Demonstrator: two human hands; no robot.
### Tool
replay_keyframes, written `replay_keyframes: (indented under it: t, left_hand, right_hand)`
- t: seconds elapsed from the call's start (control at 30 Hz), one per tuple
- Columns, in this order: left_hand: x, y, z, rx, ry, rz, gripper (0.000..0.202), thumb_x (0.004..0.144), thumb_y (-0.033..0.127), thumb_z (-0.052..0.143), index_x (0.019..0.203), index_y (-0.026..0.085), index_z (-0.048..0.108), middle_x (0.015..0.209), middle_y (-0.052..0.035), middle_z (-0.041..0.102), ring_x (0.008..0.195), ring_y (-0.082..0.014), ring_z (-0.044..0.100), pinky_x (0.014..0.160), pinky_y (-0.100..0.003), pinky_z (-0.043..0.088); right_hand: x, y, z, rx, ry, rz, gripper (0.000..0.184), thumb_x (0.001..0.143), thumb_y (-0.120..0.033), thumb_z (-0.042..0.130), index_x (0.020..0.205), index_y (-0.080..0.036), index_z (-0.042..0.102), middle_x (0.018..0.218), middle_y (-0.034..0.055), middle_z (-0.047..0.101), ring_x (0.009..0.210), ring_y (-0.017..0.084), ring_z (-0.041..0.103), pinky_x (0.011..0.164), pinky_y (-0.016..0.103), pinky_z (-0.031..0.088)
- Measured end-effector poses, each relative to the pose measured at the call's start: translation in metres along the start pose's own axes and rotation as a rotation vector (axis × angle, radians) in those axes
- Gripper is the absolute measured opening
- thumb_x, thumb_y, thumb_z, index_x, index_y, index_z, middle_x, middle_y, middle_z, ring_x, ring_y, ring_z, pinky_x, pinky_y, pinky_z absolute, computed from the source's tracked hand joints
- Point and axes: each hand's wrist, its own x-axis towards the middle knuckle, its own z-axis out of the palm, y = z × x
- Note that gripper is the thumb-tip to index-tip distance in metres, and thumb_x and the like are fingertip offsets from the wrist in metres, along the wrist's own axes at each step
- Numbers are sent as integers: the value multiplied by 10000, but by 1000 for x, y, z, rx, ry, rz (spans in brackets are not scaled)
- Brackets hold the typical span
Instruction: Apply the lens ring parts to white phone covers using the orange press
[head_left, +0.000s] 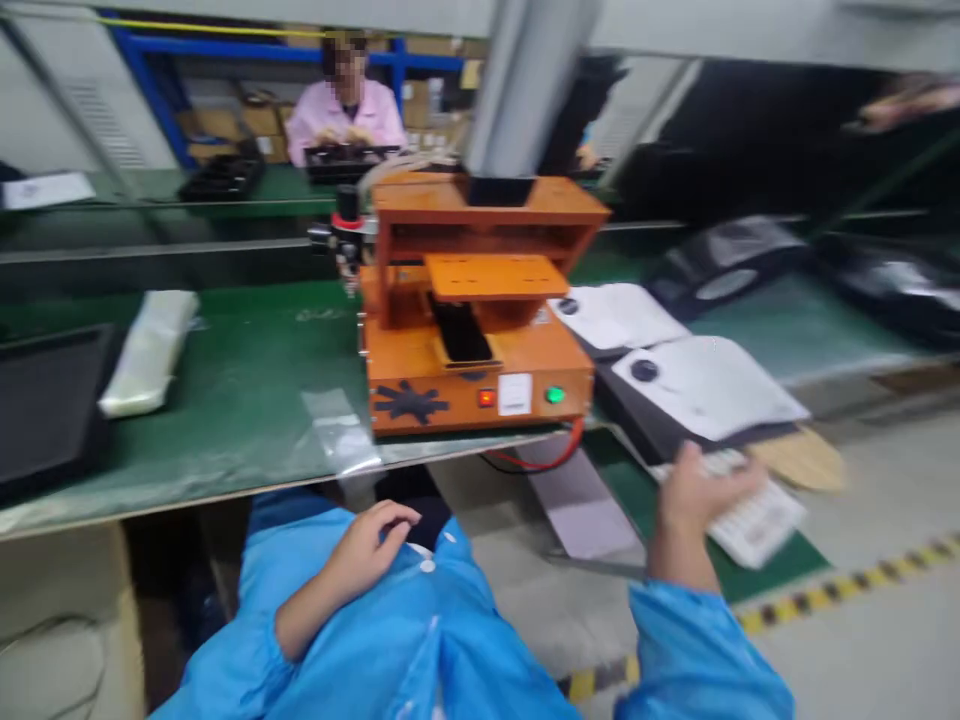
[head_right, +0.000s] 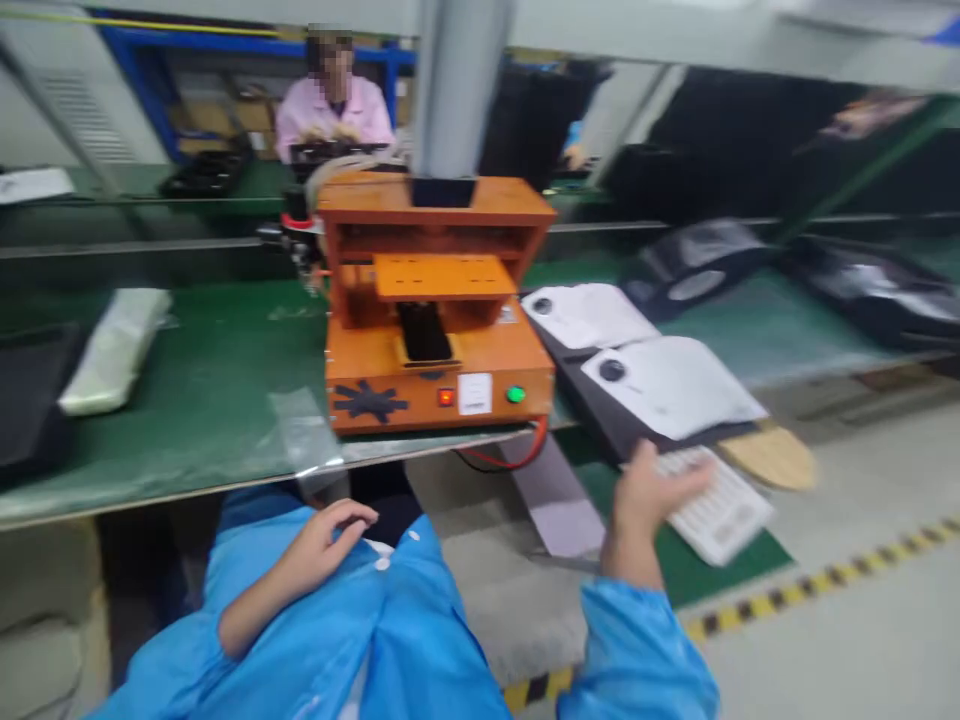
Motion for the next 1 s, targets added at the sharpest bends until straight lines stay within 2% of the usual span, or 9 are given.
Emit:
replay_keyframes:
  t: [0.07, 0.13, 0.2, 0.3, 0.43, 0.67, 0.77, 0.9, 1.0]
  left_hand:
    - [-6, 5, -8, 15, 35, -16, 301, 1024, 346, 546, 1126, 234, 807, 1118, -87, 822, 1058, -229, 773, 968, -362, 606]
    - [-15, 12, -18, 25, 69, -49, 302, 1027, 316, 541, 1135, 223, 807, 1124, -87, 823, 1052, -217, 772, 942, -337, 604]
    - [-24, 19, -29, 14, 83, -83, 296, 1026, 299, 551, 1151, 218, 807, 1121, -81, 830, 1013, -204, 781, 903, -313, 606]
    - [-37, 28, -50, 17, 124, -86, 286, 1035, 298, 568, 1166, 214, 807, 1065, -75, 841, 946, -195, 791, 855, -295, 608]
    - [-48, 23, -81, 119, 332, -33, 274, 1055, 330, 570, 1111, 216, 814, 1020, -82, 836, 973, -206, 789, 886, -310, 611]
    - [-83, -2, -123, 271, 709, -199, 282, 1052, 353, 557, 1044, 225, 809, 1036, -81, 815, 977, -207, 773, 883, -332, 618]
    - [-104, -4, -186, 417, 892, -322, 275, 1037, 340, 556, 1057, 224, 805, 1104, -89, 793, 1100, -226, 737, 1027, -369, 580]
    - [-132, -10, -326, 629, 1145, -594, 290, 1048, 237, 519, 1172, 162, 770, 1285, -134, 724, 1283, -256, 651, 1153, -396, 506]
    - [-153, -24, -423, 722, 1242, -833, 287, 1050, 233, 599, 1290, 125, 712, 1436, -165, 644, 1302, -276, 647, 1173, -471, 509]
  right_hand:
    - [-46, -11, 11, 60, 144, -36, 738, 807, -289, 704, 1478, -74, 484, 1457, 307, 499, 1396, 480, 516, 1124, 640, 447]
    - [-106, -33, 22, 246, 151, -405, 523, 727, -162, 770, 1235, -161, 646, 1135, 166, 672, 999, 337, 707, 839, 478, 587]
    - [-167, -66, 29, 363, -203, -794, 349, 776, -80, 780, 1091, -197, 687, 916, 43, 699, 757, 198, 694, 740, 337, 585]
    - [-226, -121, 40, 537, -521, -1191, 283, 855, -13, 742, 1078, -183, 706, 872, 25, 738, 725, 147, 701, 727, 259, 591]
    - [-239, -167, 69, 620, -638, -1256, 189, 927, -25, 708, 1060, -160, 703, 828, 53, 758, 702, 149, 702, 705, 252, 589]
    - [-244, -174, 84, 636, -752, -1249, 135, 977, -61, 697, 1060, -167, 702, 806, 53, 762, 660, 154, 707, 673, 270, 580]
    - [-246, -171, 85, 609, -745, -1270, 101, 986, -86, 719, 1040, -171, 714, 799, 56, 763, 652, 164, 712, 664, 290, 567]
    - [-243, -171, 91, 618, -768, -1322, 88, 987, -87, 721, 1036, -160, 718, 790, 66, 772, 634, 169, 712, 646, 310, 551]
    - [-238, -165, 94, 591, -774, -1337, 119, 970, -101, 731, 1054, -185, 733, 797, 54, 788, 638, 182, 723, 649, 327, 568]
